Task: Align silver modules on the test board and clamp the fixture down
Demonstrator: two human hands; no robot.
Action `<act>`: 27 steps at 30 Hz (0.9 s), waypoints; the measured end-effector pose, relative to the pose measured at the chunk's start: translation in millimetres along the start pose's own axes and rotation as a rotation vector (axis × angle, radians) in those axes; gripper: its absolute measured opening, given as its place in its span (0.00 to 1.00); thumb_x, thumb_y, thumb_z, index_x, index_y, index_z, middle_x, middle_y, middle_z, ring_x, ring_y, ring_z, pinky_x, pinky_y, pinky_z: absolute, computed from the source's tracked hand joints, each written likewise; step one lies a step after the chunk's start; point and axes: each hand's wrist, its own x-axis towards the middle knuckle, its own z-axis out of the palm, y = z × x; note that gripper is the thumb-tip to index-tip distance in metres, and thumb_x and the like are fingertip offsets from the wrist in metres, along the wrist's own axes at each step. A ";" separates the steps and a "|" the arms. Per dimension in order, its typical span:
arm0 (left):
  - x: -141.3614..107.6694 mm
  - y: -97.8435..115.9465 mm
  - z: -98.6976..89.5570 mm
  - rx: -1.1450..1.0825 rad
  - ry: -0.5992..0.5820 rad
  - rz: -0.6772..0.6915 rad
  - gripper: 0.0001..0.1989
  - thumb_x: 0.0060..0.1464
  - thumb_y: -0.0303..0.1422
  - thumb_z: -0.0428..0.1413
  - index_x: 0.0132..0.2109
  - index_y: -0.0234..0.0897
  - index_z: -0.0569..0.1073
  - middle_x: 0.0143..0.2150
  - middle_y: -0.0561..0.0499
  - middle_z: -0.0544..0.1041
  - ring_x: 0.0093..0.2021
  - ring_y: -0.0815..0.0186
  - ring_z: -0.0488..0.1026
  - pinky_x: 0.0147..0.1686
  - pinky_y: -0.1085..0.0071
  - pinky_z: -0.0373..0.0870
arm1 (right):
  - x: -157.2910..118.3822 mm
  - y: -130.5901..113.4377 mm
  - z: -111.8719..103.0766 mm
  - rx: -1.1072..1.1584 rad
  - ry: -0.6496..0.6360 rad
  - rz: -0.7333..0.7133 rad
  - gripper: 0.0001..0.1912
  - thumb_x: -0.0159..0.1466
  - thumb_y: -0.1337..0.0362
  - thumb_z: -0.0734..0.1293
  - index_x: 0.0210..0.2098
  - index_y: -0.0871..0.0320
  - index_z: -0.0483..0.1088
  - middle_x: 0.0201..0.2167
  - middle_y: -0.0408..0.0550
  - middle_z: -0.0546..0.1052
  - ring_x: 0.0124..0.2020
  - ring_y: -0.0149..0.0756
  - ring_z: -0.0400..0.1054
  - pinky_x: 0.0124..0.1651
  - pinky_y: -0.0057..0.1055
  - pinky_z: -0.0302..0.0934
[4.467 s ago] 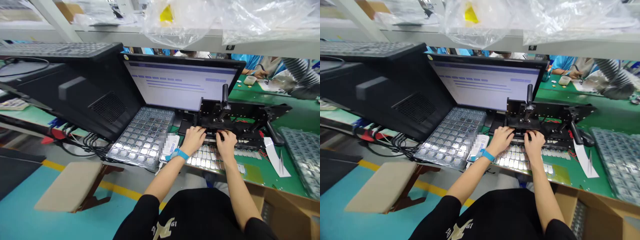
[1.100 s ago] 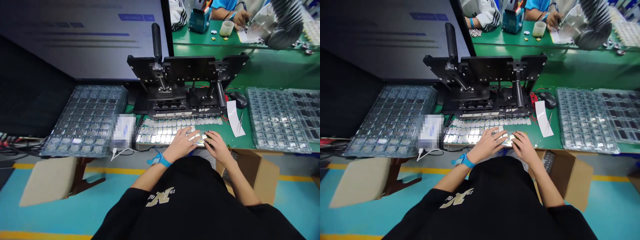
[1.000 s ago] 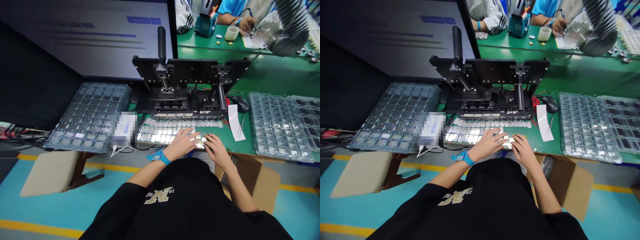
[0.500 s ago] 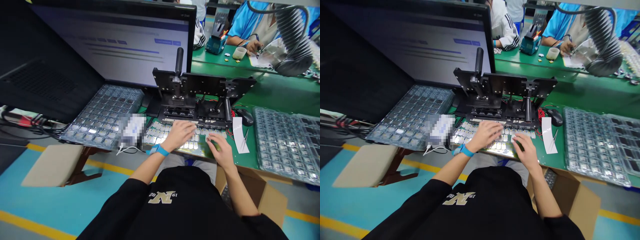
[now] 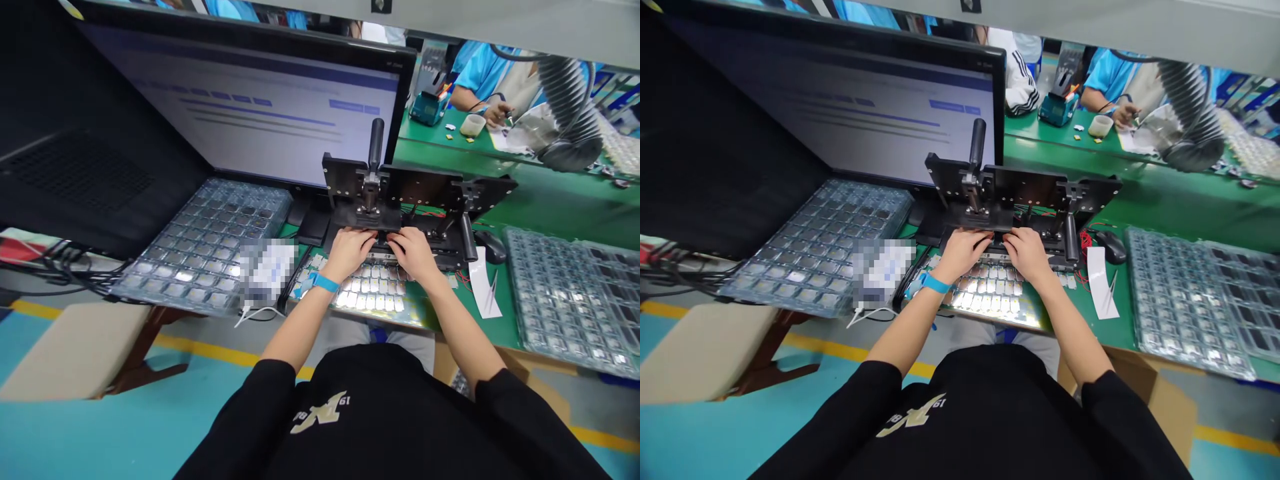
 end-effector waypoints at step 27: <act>-0.8 -14.8 8.7 -0.100 0.033 0.110 0.12 0.67 0.35 0.52 0.47 0.39 0.80 0.51 0.48 0.82 0.53 0.59 0.78 0.56 0.60 0.69 | 10.3 5.2 1.9 -0.007 -0.107 0.006 0.11 0.68 0.64 0.65 0.40 0.58 0.81 0.40 0.53 0.80 0.45 0.46 0.67 0.51 0.47 0.63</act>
